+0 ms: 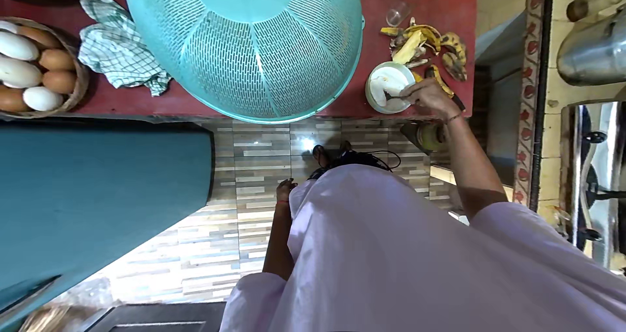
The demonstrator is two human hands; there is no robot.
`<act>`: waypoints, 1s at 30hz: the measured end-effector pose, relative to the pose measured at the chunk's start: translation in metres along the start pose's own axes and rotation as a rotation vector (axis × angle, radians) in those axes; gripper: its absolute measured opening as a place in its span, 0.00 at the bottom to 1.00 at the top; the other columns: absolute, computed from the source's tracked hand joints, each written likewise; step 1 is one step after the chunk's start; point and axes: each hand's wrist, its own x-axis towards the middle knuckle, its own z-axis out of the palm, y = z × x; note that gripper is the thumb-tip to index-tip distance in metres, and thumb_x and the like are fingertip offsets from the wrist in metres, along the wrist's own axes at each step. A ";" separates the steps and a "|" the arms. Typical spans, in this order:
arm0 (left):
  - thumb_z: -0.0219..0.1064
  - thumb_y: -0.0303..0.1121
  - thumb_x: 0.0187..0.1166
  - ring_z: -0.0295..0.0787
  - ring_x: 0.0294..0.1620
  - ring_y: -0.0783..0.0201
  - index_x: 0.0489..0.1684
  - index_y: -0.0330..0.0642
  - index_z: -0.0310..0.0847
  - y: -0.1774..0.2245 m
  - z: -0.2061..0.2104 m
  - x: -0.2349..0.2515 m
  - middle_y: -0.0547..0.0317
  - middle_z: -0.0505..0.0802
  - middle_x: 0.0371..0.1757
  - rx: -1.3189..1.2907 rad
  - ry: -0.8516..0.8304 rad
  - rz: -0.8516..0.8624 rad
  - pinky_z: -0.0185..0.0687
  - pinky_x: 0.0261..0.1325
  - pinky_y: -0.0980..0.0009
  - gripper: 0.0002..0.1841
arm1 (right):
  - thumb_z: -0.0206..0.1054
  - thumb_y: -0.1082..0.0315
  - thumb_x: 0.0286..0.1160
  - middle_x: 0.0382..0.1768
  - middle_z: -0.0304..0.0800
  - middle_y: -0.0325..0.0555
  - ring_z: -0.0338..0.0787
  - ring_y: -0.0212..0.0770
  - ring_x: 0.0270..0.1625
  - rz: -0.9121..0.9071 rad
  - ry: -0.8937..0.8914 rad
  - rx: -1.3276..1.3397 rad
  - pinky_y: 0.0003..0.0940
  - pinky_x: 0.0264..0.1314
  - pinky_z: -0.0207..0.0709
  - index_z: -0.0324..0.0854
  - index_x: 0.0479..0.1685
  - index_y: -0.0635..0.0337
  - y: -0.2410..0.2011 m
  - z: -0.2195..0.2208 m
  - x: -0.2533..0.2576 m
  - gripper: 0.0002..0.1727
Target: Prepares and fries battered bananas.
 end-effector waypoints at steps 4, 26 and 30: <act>0.49 0.29 0.94 0.80 0.34 0.70 0.71 0.25 0.70 -0.003 -0.002 0.006 0.44 0.86 0.48 0.002 0.007 0.004 0.78 0.44 0.75 0.18 | 0.62 0.75 0.76 0.45 0.93 0.51 0.85 0.40 0.40 -0.025 0.069 -0.035 0.44 0.45 0.78 0.92 0.49 0.61 -0.003 -0.016 -0.012 0.13; 0.49 0.30 0.94 0.82 0.41 0.67 0.71 0.23 0.71 -0.006 -0.003 0.004 0.38 0.85 0.56 0.035 0.000 0.024 0.78 0.51 0.72 0.19 | 0.55 0.74 0.84 0.57 0.88 0.69 0.91 0.72 0.54 -0.409 0.526 -0.827 0.69 0.45 0.82 0.84 0.62 0.69 -0.009 0.000 -0.020 0.17; 0.49 0.32 0.94 0.83 0.42 0.64 0.72 0.25 0.72 -0.014 -0.004 0.018 0.37 0.87 0.56 0.042 -0.021 0.030 0.80 0.53 0.69 0.19 | 0.55 0.73 0.85 0.58 0.88 0.68 0.91 0.72 0.52 -0.380 0.510 -0.798 0.69 0.45 0.82 0.84 0.64 0.68 -0.005 0.009 -0.026 0.18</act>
